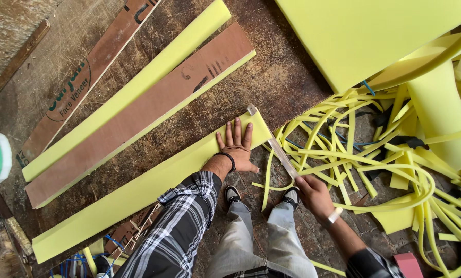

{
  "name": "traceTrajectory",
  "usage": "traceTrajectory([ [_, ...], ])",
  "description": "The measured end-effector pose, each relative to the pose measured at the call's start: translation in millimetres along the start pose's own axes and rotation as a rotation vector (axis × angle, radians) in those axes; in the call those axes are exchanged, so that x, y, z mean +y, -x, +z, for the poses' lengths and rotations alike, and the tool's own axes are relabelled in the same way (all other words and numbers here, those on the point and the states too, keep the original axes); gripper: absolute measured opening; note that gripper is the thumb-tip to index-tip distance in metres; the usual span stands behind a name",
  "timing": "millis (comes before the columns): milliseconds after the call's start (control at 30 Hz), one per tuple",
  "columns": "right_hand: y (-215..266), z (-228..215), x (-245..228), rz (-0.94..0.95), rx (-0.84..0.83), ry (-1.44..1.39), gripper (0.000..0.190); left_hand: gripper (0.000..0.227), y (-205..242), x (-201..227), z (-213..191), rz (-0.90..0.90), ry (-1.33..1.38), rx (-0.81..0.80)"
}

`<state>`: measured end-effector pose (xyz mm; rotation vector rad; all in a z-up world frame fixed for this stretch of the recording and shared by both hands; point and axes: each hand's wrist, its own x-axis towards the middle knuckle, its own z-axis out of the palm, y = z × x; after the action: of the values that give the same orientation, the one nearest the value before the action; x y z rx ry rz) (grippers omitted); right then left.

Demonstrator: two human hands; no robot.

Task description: The person uses a spray gun to apply a coating to a wooden board, then uses a knife to cut yellow foam strips along the board's edges. The person removes excess foam and continues cutting additional strips.

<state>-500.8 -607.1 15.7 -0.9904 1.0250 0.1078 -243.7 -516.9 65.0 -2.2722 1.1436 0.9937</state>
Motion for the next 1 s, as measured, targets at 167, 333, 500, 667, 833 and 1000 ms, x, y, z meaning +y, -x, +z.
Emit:
traceTrajectory([
  [167,0.1,-5.0,20.9,-0.025,0.007,-0.106,0.026,0.155,-2.5,-0.3,1.1,0.005,-0.007,0.023],
  [333,-40.1,13.5,21.0,-0.075,-0.058,-0.191,0.025,0.155,-4.0,-4.2,7.7,0.029,-0.027,0.039],
  [500,17.0,8.0,87.8,-0.041,-0.1,-0.487,0.029,0.155,1.8,-3.4,-6.1,0.02,-0.063,0.037],
  [667,28.4,32.9,163.6,-0.186,-0.013,-0.888,0.027,0.145,21.2,-1.7,-9.5,0.096,-0.043,0.091],
  [833,24.8,117.9,179.0,-0.388,0.258,-0.788,0.02,0.104,47.2,-35.4,6.4,0.393,-0.2,0.263],
  [1000,24.1,203.1,143.3,-0.349,0.37,-0.783,0.018,0.06,65.9,-98.9,40.0,0.724,-0.495,0.579],
])
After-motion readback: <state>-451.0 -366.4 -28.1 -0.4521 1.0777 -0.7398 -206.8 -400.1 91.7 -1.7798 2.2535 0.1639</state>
